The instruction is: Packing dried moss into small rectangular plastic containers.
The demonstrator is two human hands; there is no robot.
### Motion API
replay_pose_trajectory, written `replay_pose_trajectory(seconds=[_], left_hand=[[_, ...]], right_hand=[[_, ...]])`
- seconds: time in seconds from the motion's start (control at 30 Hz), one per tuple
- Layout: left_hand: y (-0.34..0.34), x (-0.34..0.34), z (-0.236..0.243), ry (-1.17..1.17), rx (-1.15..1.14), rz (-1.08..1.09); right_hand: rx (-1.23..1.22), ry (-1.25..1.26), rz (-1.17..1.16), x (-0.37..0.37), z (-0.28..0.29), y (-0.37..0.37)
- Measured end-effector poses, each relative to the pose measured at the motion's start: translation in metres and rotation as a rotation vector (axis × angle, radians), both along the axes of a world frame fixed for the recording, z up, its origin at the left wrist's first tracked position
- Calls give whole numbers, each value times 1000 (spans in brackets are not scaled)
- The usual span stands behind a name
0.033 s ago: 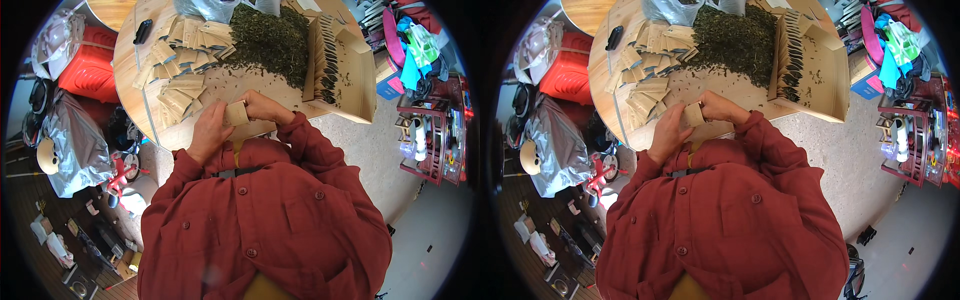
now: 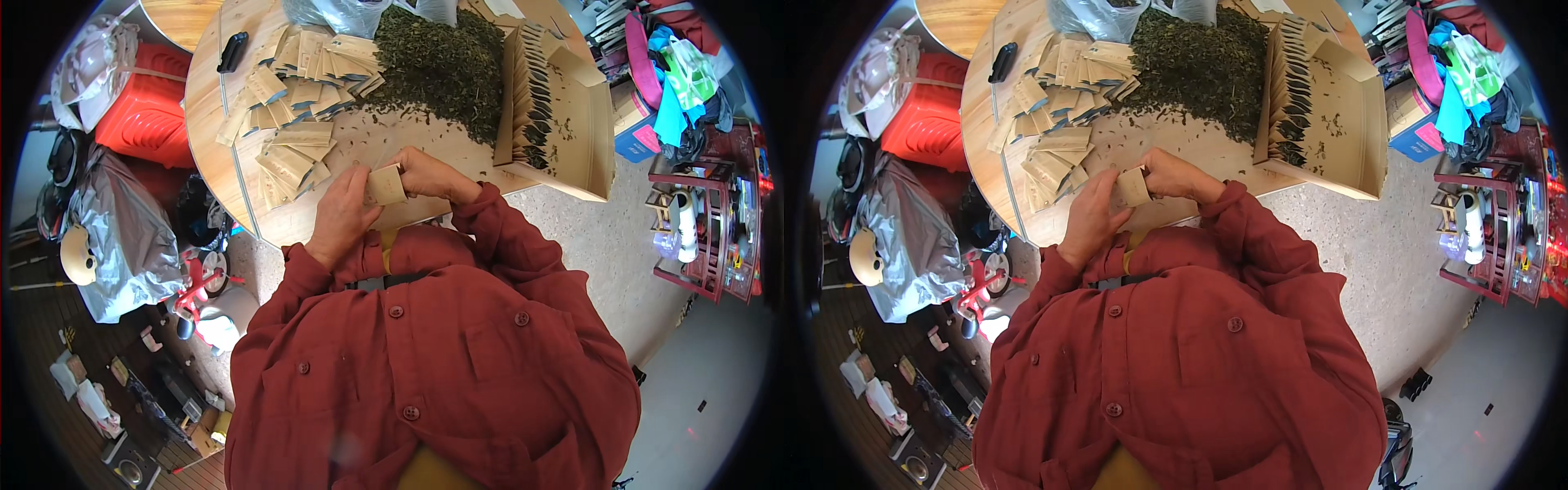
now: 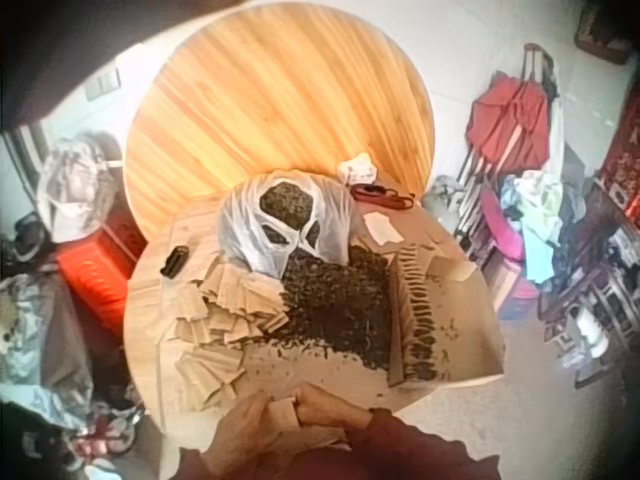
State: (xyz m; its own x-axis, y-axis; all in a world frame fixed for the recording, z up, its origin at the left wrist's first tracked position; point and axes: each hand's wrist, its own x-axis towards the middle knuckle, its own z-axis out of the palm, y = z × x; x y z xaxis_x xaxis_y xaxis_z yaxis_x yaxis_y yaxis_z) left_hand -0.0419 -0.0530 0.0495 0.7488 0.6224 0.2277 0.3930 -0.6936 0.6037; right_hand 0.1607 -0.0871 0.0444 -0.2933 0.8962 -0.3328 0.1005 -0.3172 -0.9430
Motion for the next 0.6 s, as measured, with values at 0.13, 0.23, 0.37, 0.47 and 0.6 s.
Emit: replay_pose_trajectory(seconds=[0.13,0.23,0.37,0.47,0.6], left_hand=[[-2,5,-2,24,-52,15],[-2,9,-2,23,-115,27],[1,3,-1,-38,-232,124],[6,-2,-3,-87,-253,144],[5,-5,2,-127,-261,152]], right_hand=[[32,-14,-23,0,5,-2],[46,-34,41,9,-5,-2],[-19,12,59,31,29,-3],[99,-52,-356,42,16,-5],[574,-714,-245,25,-33,-5]])
